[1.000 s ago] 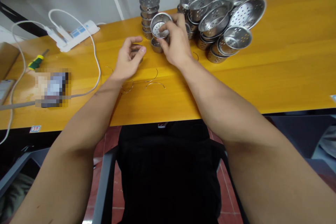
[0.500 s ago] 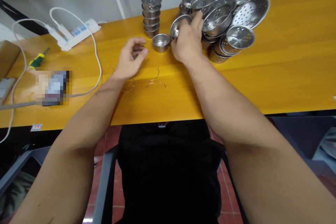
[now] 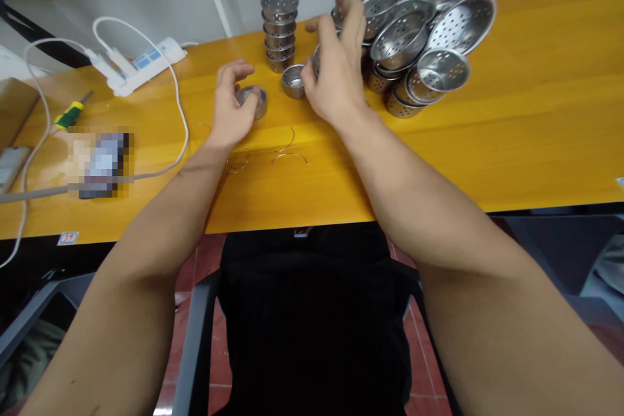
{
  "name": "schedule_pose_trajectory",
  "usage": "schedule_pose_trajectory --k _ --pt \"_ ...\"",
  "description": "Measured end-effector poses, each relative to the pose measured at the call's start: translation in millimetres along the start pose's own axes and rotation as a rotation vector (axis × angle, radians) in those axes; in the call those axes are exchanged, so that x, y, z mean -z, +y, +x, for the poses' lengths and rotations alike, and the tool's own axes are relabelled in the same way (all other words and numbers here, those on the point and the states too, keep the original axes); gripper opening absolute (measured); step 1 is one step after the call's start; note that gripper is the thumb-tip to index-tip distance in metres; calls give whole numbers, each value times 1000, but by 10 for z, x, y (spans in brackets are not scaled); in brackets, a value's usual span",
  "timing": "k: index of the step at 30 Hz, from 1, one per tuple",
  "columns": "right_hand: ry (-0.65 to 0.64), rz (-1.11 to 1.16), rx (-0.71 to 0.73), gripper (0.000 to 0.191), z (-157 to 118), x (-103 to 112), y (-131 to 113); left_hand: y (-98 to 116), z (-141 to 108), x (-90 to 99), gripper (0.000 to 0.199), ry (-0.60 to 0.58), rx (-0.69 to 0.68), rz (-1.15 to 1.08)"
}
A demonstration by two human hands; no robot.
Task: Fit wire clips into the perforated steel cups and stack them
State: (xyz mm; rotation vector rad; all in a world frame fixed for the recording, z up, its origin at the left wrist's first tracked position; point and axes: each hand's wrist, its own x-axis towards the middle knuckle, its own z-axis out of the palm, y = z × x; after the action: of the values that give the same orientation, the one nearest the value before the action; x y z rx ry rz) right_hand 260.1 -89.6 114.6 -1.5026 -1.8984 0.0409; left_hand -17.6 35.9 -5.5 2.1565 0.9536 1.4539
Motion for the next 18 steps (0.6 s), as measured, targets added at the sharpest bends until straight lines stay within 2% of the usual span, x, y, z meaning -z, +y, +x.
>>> schedule_pose_trajectory --k 2,4,6,9,13,18 --pt "-4 71 96 44 -18 47 -88 -50 22 34 39 34 46 -2" --pt "-103 89 149 42 -30 -7 -131 -89 28 57 38 73 95 -12" --pt "-250 71 156 47 -38 -152 -104 -124 20 66 38 79 106 -6" --pt "-387 93 107 62 -38 -415 38 -154 -9 57 38 49 36 59" --pt "-373 103 91 55 -4 -592 218 -114 -46 29 34 43 -41 86" --pt "-363 90 68 30 39 -499 183 -121 -43 -19 35 91 -40 97"
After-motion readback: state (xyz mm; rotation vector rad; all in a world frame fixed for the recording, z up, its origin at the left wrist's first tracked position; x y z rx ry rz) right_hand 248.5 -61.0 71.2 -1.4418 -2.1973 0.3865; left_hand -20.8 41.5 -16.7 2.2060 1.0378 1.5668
